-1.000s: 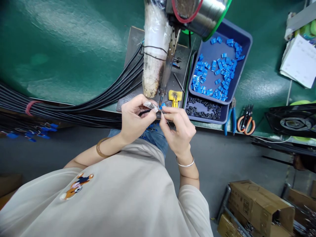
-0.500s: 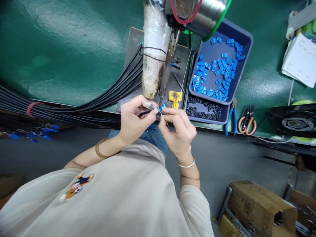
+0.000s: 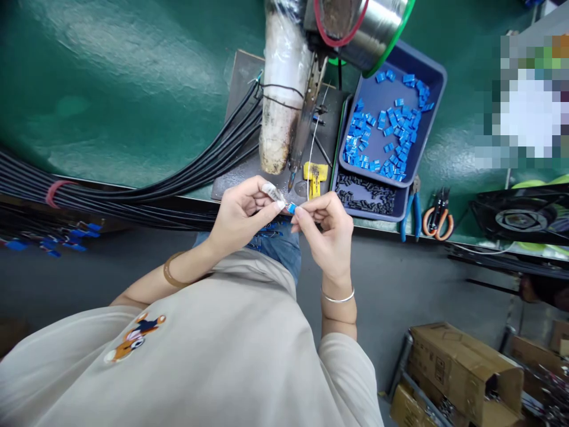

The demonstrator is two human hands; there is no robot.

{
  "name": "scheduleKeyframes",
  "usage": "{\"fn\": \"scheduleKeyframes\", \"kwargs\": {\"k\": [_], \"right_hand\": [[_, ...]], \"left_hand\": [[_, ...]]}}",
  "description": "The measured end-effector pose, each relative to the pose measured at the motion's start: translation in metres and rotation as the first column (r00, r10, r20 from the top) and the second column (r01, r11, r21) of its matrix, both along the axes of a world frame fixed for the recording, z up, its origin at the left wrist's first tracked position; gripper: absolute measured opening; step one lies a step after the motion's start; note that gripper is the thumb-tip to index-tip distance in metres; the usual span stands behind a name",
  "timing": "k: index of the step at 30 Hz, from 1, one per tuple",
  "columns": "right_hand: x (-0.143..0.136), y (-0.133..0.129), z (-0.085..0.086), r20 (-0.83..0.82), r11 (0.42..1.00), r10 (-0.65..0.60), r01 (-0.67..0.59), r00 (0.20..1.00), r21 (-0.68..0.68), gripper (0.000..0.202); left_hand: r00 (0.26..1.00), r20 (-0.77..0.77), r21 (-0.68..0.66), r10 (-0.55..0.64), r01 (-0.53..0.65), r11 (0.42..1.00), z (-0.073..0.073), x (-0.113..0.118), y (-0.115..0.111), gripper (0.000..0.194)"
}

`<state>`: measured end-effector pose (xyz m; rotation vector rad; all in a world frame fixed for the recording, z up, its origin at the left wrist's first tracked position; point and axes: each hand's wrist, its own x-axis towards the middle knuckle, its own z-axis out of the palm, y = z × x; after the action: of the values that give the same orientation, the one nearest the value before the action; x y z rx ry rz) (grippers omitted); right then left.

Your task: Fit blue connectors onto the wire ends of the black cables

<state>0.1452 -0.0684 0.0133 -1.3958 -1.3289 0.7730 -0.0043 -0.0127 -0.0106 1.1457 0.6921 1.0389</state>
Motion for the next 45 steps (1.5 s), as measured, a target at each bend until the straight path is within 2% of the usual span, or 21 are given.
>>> {"fn": "scheduleKeyframes", "kwargs": {"k": [2,4,7,10,12,14,17,21,24,27,29,31,33,36,39,42,45], "right_hand": [[0.002,0.0,-0.001,-0.112,0.997,0.072,-0.073,0.991,-0.004,0.012],[0.002,-0.002,-0.001,-0.108,0.998,0.058,-0.059,0.992,-0.002,0.011],[-0.001,-0.006,0.004,0.059,0.994,-0.109,0.109,0.992,0.004,0.005],[-0.006,-0.013,0.012,0.29,0.966,-0.26,0.246,0.921,0.084,0.008],[-0.008,-0.016,0.015,0.437,0.966,-0.26,0.226,0.861,0.128,0.013],[-0.009,-0.018,0.015,0.541,0.978,-0.207,0.158,0.816,0.136,0.016],[-0.008,-0.019,0.011,0.617,0.986,-0.153,0.073,0.772,0.152,0.019],[-0.006,-0.018,0.005,0.679,0.982,-0.142,0.014,0.72,0.19,0.022],[-0.005,-0.017,0.004,0.693,0.978,-0.151,0.002,0.705,0.211,0.019],[-0.006,-0.017,0.004,0.66,0.973,-0.182,0.035,0.729,0.229,0.014],[-0.006,-0.019,0.003,0.595,0.958,-0.261,0.131,0.76,0.253,0.016],[-0.008,-0.021,0.0,0.495,0.918,-0.381,0.258,0.781,0.3,0.017],[-0.009,-0.021,-0.001,0.428,0.888,-0.441,0.313,0.789,0.337,0.014],[-0.012,-0.018,-0.002,0.499,0.919,-0.365,0.218,0.786,0.329,0.01],[-0.016,-0.013,-0.002,0.591,0.935,-0.31,0.125,0.745,0.333,0.01],[-0.019,-0.009,-0.005,0.608,0.927,-0.327,0.12,0.723,0.356,0.008],[-0.02,-0.007,-0.009,0.586,0.925,-0.331,0.132,0.739,0.356,0.006]], "left_hand": [[0.993,0.084,-0.092,-0.086,0.093,0.991,0.002,-0.003,0.004,0.013],[0.982,0.117,-0.145,-0.146,0.162,0.976,0.003,-0.006,0.007,0.012],[0.981,0.1,-0.174,-0.168,0.183,0.967,0.005,-0.008,0.009,0.011],[0.984,0.088,-0.195,-0.154,0.169,0.966,0.004,-0.008,0.007,0.013],[0.987,0.092,-0.203,-0.133,0.149,0.968,0.003,-0.007,0.005,0.015],[0.989,0.09,-0.2,-0.113,0.129,0.971,0.003,-0.005,0.004,0.016],[0.993,0.074,-0.198,-0.091,0.104,0.975,0.002,-0.004,0.003,0.017],[0.995,0.064,-0.219,-0.076,0.088,0.972,0.002,-0.003,0.005,0.017],[0.995,0.063,-0.229,-0.072,0.085,0.97,0.002,-0.003,0.006,0.017],[0.995,0.066,-0.229,-0.07,0.084,0.97,0.004,-0.004,0.006,0.019],[0.996,0.063,-0.218,-0.059,0.072,0.973,0.005,-0.004,0.006,0.019],[0.997,0.052,-0.2,-0.052,0.061,0.978,0.005,-0.004,0.006,0.017],[0.998,0.041,-0.176,-0.042,0.049,0.983,0.004,-0.004,0.006,0.016],[0.999,0.03,-0.119,-0.019,0.022,0.993,0.003,-0.002,0.005,0.016],[1.0,-0.009,-0.034,0.026,-0.026,0.999,0.002,0.0,0.004,0.013],[0.996,-0.051,0.013,0.072,-0.071,0.997,0.004,0.002,0.005,0.014],[0.992,-0.084,0.023,0.1,-0.098,0.995,0.006,0.005,0.005,0.015]]}}
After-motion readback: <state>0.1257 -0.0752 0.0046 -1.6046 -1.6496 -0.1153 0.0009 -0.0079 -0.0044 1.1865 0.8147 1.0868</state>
